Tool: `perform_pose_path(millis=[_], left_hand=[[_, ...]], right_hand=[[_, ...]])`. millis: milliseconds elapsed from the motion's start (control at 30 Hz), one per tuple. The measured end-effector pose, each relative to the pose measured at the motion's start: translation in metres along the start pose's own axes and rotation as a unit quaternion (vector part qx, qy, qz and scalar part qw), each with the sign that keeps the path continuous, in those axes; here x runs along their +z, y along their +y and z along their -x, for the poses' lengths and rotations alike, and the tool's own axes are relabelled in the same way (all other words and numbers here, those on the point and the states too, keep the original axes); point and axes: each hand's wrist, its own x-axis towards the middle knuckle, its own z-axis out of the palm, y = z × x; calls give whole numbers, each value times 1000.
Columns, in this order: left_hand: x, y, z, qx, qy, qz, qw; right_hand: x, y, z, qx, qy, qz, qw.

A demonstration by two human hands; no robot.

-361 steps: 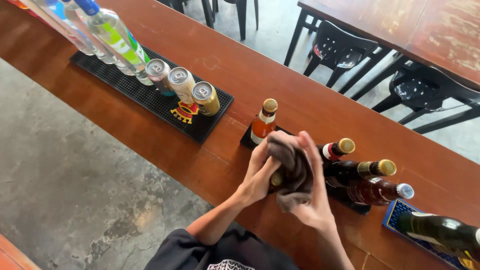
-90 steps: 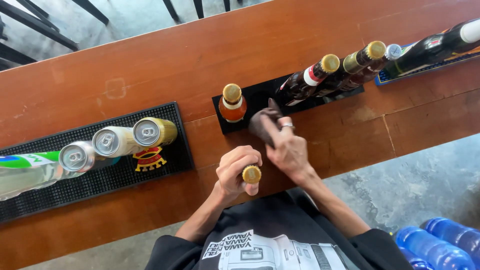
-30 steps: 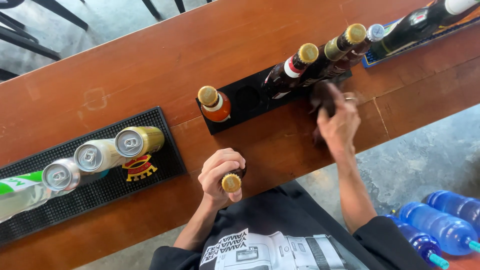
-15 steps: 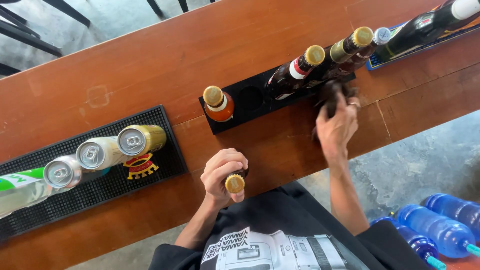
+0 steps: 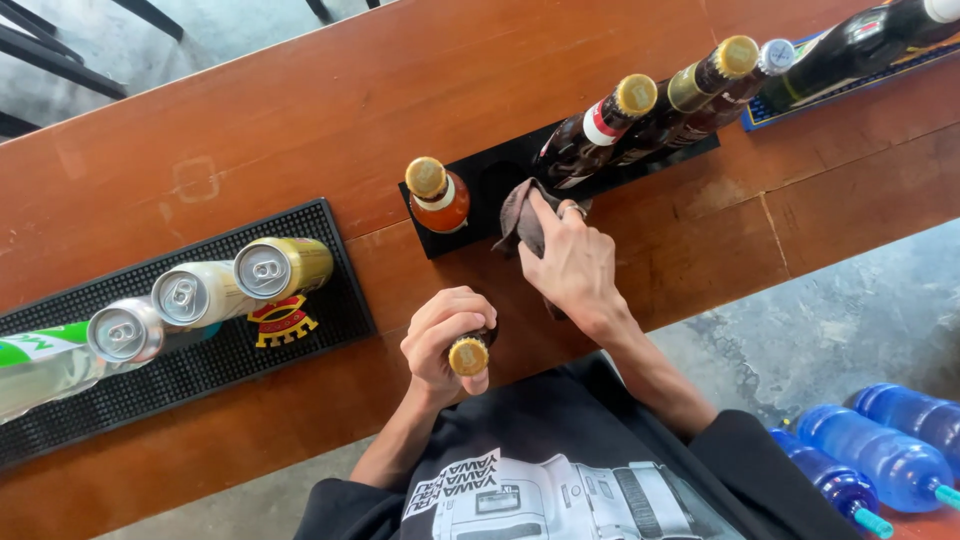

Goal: Cleaning and organizing bottles and cans on a bar counter.

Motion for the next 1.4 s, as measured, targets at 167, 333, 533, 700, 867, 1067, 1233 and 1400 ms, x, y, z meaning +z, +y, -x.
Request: perform_pose_path(millis=[167,333,533,700,867,1067,1233,1400], left_hand=[[2,0,2,5,15,-11,1000],[1,0,0,4,12,-8,1000],[-2,0,-3,2,4,-13,1000],[-2,-2,-2,15,4,-4,1000],[-3,-6,-1,28,1,9,1000],[-3,-3,-1,8,1,-12,1000],[-3,-5,1,19,5,-6,1000],[-1,-5,3,11,7,-1,1000]], right_hand=[[-13,-19,-19,5,-28,28,999],[-5,-33,-31,-27,-3,30,999],[6,-21,-42,24,-91,34,995],[-7,-6,-16,34,-133,50,989],[-33,-3,6,38,-158,51,985],[-2,-8,10,-36,-138,12,990],[-5,2,23,-15,-96,-7,995],[4,-9,30,66,-74,-1,995]])
